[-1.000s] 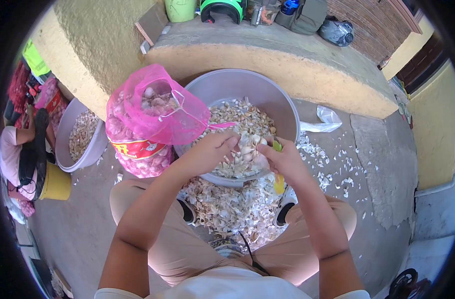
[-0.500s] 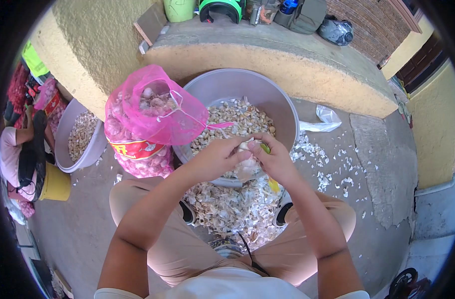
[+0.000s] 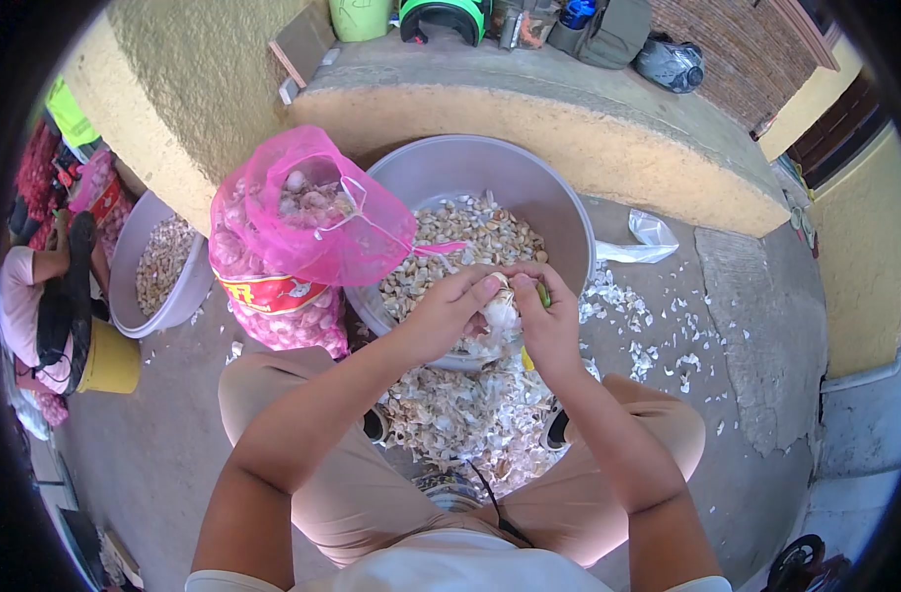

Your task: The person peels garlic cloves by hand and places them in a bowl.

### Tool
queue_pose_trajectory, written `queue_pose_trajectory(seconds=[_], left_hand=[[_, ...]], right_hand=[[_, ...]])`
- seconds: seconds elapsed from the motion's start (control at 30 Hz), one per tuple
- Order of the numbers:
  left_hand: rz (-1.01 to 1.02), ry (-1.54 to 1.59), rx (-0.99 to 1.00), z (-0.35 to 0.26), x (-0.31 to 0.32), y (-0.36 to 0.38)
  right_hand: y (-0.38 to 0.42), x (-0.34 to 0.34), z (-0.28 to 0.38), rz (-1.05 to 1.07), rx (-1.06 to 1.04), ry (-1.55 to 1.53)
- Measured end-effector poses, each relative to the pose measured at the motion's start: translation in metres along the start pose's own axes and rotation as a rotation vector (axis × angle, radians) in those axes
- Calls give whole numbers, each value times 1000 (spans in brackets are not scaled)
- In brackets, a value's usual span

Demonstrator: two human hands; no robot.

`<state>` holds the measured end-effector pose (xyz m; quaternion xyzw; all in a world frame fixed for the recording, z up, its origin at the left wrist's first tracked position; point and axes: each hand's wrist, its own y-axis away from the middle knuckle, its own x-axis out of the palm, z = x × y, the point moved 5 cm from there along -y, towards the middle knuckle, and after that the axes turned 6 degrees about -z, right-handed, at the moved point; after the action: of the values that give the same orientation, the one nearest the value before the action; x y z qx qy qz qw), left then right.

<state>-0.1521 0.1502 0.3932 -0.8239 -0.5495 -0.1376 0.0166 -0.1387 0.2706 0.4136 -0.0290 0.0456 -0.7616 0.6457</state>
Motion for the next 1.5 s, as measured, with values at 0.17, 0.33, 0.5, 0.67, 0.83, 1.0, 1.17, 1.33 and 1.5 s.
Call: queue_pose_trajectory(seconds=[0.17,0.33,0.5,0.67,0.83,1.0,1.17,1.33,1.5], left_hand=[[2,70,-41,6,2,-2],[17,154,-109,13,3,-5],[40,313,-147,17,8,-5],[-34,413,-296,16,9,-8],[-54,528,-348,28,13,-6],[4,384,-143,11,-6,-18],[-61,207,-97,5,-17,-19],[-138,72,-39,-8,-9,-10],[-116,66,-46,-4,-20,-14]], right_hand=[[3,-2,-3,-12,-67,-44],[5,-6,-6,-24,-38,-32],[7,-9,-2,-53,6,-15],[8,-10,0,-63,-47,37],[10,2,18,85,-162,57],[3,-11,0,85,32,-21],[3,-13,-15,69,307,-255],[6,-6,-14,103,373,-285],[9,2,-25,82,625,-451]])
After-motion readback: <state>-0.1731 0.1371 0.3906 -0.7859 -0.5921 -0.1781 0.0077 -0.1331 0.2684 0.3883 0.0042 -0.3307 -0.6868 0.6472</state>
